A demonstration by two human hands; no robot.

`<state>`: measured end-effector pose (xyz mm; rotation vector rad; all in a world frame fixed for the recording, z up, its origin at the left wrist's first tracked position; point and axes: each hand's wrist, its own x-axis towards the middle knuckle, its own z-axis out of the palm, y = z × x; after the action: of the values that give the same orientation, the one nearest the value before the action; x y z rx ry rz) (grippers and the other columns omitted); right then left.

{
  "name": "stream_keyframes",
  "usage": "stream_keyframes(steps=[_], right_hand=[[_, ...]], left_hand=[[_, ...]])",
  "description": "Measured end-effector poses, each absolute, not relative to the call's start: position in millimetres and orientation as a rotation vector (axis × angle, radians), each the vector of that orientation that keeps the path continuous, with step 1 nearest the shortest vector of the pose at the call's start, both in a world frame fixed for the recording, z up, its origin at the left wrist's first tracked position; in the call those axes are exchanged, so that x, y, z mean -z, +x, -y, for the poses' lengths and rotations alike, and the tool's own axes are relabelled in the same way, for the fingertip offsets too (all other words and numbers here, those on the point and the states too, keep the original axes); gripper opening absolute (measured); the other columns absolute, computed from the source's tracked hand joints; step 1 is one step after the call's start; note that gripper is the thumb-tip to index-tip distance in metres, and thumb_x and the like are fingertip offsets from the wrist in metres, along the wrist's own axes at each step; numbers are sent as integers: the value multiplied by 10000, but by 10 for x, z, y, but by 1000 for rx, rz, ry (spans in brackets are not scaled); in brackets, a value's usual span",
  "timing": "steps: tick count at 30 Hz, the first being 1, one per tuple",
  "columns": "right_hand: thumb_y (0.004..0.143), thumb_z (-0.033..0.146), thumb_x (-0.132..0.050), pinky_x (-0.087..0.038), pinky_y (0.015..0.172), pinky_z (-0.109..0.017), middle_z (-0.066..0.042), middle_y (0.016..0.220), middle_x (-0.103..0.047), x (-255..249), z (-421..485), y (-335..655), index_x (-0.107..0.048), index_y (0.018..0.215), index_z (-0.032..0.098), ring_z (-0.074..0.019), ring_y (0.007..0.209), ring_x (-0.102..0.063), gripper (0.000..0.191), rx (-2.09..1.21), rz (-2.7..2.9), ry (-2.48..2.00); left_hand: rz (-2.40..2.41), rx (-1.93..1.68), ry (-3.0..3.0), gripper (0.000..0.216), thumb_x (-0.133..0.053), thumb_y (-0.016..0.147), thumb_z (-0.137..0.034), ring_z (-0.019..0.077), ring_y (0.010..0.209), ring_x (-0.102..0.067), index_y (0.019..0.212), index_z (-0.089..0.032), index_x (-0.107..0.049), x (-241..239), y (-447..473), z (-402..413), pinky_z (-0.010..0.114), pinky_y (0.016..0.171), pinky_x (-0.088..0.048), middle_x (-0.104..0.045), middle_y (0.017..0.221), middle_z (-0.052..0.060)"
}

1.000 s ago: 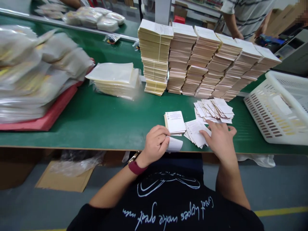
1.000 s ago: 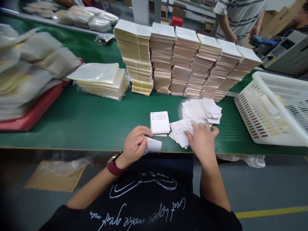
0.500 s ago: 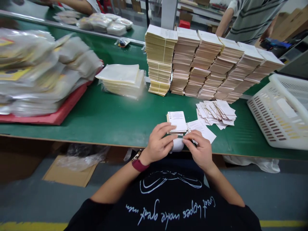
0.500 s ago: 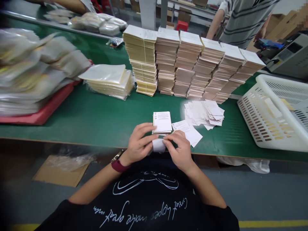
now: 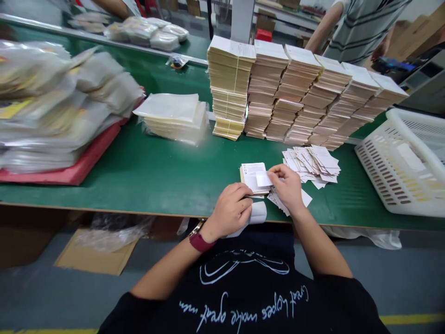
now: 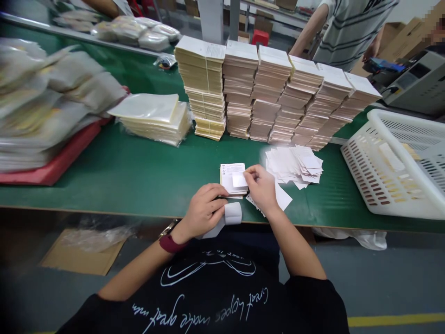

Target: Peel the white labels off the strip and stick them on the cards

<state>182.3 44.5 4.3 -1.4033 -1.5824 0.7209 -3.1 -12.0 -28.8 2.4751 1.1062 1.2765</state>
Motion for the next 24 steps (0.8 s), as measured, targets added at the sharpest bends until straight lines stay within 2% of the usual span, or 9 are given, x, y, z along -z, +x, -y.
stream_keyframes(steps=[8,10,13,16,18,19,20,22,24], right_hand=[[778,290,-564,-386,554,-245,24,608,-591,102,-491,1745,-595,722,198,-122,557,-513,113,-838,1659,-1468],[814,278,-534,-392,593,-259,16,611,-592,115,-479,1735,-586,731,198,-129,571,-527,127,-723,1777,-1476],[864,260,-483,-388,707,-318,-23,641,-620,101,-430,1686,-600,774,185,-171,643,-574,165,-317,2050,-1552],[891,337,-483,-350,677,-345,-85,691,-660,41,-385,1660,-621,1022,148,-217,641,-587,268,-10,2149,-1721],[869,432,-535,-314,616,-329,-100,709,-670,-7,-394,1690,-550,1212,129,-222,604,-575,458,23,2080,-1853],[845,477,-567,-299,596,-318,-92,705,-669,-26,-414,1718,-533,1238,135,-220,596,-568,523,-12,2047,-1899],[818,515,-595,-289,583,-307,-76,693,-664,-37,-441,1751,-558,1196,152,-213,595,-564,526,-88,2030,-1923],[776,547,-632,-289,566,-287,-28,646,-637,-30,-505,1814,-619,946,195,-184,589,-548,391,-342,2022,-1886],[752,508,-659,-305,554,-269,16,597,-589,10,-563,1857,-552,715,214,-146,567,-513,315,-605,1962,-1775]], left_hand=[[-1137,-1229,2538,166,-513,854,-118,210,1002,-589,772,-157,-651,308,-25,117,393,846,-507,-671,1005,80],[-1159,-1204,2559,167,-513,845,-114,223,1003,-582,761,-154,-652,311,-21,115,407,833,-507,-666,1073,98],[-1176,-1168,2612,163,-516,826,-97,234,986,-570,737,-149,-641,310,-3,110,409,794,-505,-664,1145,101],[-1182,-1164,2660,167,-511,833,-94,230,958,-569,739,-150,-637,303,17,106,392,753,-495,-691,1102,86],[-1182,-1167,2674,165,-510,836,-91,233,967,-571,747,-148,-636,298,21,107,395,754,-494,-694,1108,88],[-1176,-1165,2677,160,-512,834,-88,237,976,-571,750,-145,-636,297,19,109,399,760,-495,-693,1119,91],[-1168,-1161,2680,156,-514,831,-86,241,986,-572,752,-143,-635,297,16,111,405,768,-498,-691,1131,93],[-1151,-1146,2688,148,-517,826,-82,255,1017,-575,759,-141,-635,299,10,116,421,790,-505,-686,1156,95],[-1145,-1127,2696,146,-517,825,-83,268,1066,-578,765,-143,-637,302,8,119,440,823,-514,-677,1185,94]])
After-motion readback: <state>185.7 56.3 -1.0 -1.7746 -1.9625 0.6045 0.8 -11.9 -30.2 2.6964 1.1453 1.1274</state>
